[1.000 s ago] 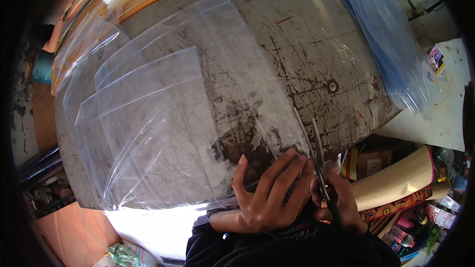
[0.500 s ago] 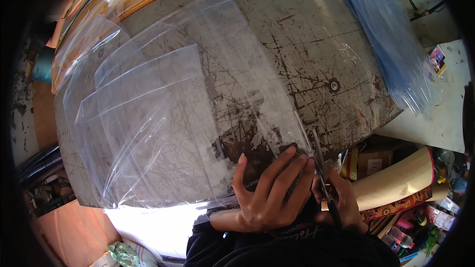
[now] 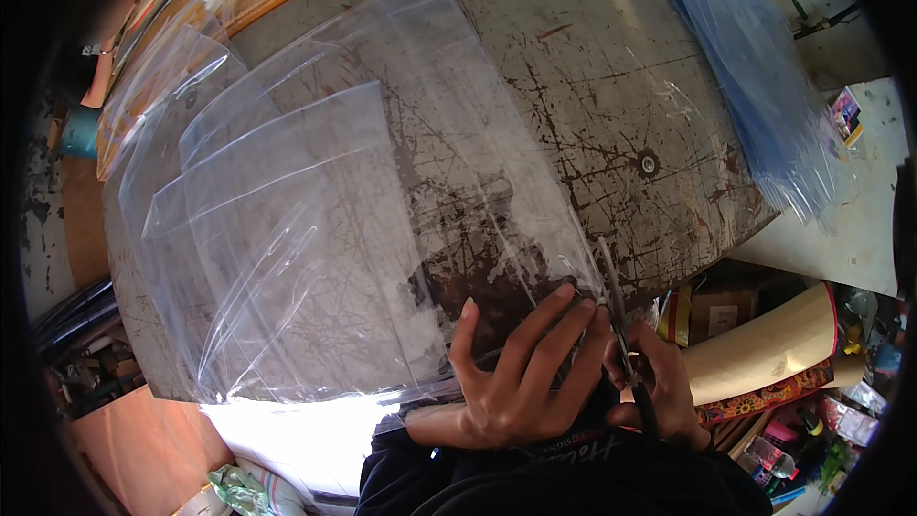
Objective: The person trims the edges of transparent plastic sheets using scissors, places the scissors down on the workbench, and unfolds and aligns the plastic sheets by hand.
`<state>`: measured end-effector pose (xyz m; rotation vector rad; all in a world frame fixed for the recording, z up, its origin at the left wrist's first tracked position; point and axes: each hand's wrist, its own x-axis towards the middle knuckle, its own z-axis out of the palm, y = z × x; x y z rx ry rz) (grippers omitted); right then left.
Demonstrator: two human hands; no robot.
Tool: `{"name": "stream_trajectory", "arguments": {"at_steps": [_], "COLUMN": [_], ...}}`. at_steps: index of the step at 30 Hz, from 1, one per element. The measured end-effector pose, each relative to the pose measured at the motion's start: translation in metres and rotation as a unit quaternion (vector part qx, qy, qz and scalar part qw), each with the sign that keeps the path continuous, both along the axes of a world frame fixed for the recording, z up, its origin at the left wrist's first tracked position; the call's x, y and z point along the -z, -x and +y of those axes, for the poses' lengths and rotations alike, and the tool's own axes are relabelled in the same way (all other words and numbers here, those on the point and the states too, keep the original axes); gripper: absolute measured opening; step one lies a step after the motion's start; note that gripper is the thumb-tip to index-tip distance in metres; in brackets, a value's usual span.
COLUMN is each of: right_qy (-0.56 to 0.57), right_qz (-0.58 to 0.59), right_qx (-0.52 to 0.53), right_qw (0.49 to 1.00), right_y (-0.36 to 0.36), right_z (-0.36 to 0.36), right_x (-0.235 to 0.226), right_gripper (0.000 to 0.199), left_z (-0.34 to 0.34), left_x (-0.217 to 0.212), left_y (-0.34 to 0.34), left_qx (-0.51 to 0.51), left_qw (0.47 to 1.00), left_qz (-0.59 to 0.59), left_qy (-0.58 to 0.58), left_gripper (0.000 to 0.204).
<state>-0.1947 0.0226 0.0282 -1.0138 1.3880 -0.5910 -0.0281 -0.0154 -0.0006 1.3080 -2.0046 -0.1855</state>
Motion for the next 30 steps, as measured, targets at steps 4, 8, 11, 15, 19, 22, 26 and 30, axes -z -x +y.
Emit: {"name": "stream_trajectory", "arguments": {"at_steps": [4, 8, 11, 15, 19, 22, 26, 30], "right_qy": [0.012, 0.005, -0.003, -0.012, -0.003, -0.016, -0.012, -0.029], "right_qz": [0.0, -0.008, 0.004, 0.0, -0.002, 0.008, -0.016, -0.032], "right_qx": [0.002, -0.004, -0.002, 0.012, 0.022, 0.017, 0.042, 0.047], "right_qw": [1.0, 1.0, 1.0, 1.0, 1.0, 1.0, 0.999, 0.998], "right_y": [0.0002, 0.0005, 0.0, 0.0003, -0.0014, -0.0003, -0.0034, -0.0034], "right_z": [0.0015, 0.0011, -0.0002, 0.0031, 0.0039, 0.0045, 0.0055, 0.005], "right_x": [0.0019, 0.0021, -0.0025, 0.0016, 0.0028, 0.0018, 0.0012, 0.002], "right_gripper": [0.07, 0.071, 0.073, 0.073, 0.077, 0.079, 0.079, 0.077], "left_z": [-0.0008, -0.0005, -0.0005, -0.0005, -0.001, -0.0017, -0.0014, -0.0009], "left_x": [0.0021, 0.0012, 0.0003, 0.0012, 0.0018, 0.0, 0.0018, 0.0021], "left_y": [0.0007, -0.0002, 0.0012, 0.0001, -0.0002, -0.0001, 0.0014, 0.002], "left_qx": [0.004, 0.004, 0.006, 0.02, 0.021, 0.02, 0.016, 0.011], "left_qw": [1.0, 1.0, 1.0, 0.999, 0.999, 1.0, 0.999, 1.0], "left_qz": [0.003, 0.005, 0.01, -0.012, -0.015, -0.009, -0.008, 0.0], "left_qy": [0.026, 0.018, 0.017, 0.031, 0.033, 0.021, 0.027, 0.026], "left_gripper": [0.023, 0.021, 0.021, 0.022, 0.022, 0.022, 0.022, 0.023]}}
